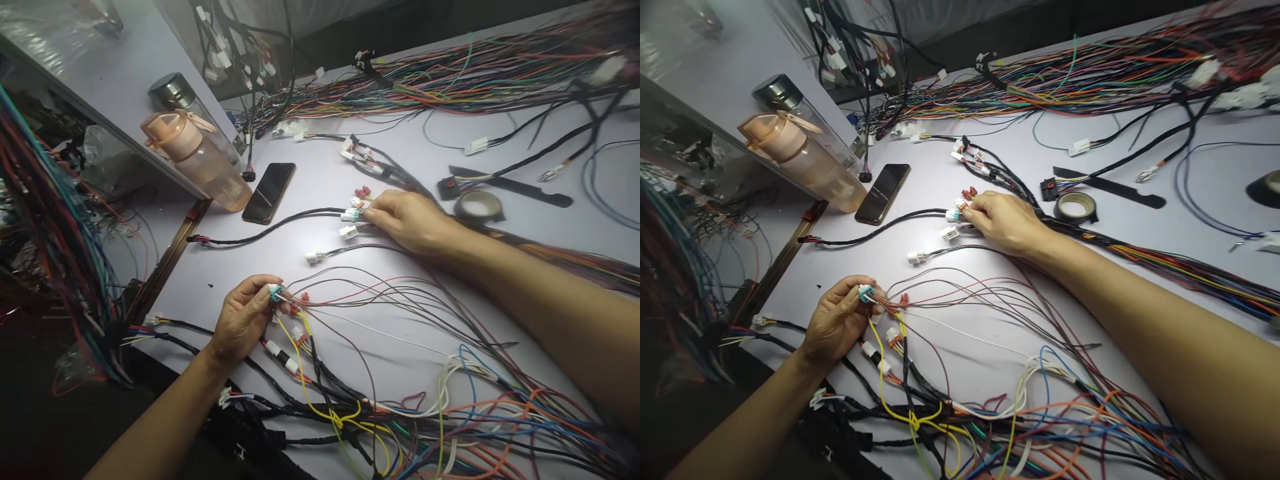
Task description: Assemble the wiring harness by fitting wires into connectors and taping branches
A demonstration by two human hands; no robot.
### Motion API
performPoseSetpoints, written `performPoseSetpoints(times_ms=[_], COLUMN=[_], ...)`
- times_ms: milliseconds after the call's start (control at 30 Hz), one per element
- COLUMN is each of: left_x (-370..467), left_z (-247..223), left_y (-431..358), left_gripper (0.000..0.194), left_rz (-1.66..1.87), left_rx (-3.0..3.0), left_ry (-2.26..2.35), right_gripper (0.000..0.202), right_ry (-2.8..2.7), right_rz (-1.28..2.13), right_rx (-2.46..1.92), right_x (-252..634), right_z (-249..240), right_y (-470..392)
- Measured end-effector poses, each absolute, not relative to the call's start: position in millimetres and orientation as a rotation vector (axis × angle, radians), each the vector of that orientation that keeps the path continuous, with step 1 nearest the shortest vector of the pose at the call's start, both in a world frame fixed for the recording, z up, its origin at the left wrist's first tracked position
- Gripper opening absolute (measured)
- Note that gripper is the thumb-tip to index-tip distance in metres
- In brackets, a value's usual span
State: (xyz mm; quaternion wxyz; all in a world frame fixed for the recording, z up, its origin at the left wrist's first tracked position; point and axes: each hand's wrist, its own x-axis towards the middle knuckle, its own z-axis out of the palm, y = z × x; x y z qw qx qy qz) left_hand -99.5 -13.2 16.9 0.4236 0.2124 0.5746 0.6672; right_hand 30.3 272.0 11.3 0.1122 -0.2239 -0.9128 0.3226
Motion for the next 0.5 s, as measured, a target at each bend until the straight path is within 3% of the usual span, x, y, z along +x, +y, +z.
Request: performPoseSetpoints(times_ms=[500], left_x=[-108.9], left_z=[15.8], left_y=[-15.1], left_gripper=[0.026], left_rz=[1.651], left_rx=[0.382], left_ry=[1.745], right_gripper=[0.021], right_ry=[-2.617], right_rz=[1.102], right_rx=[-0.552], right_x=[29.3], right_z=[14.0], right_y=[278.2])
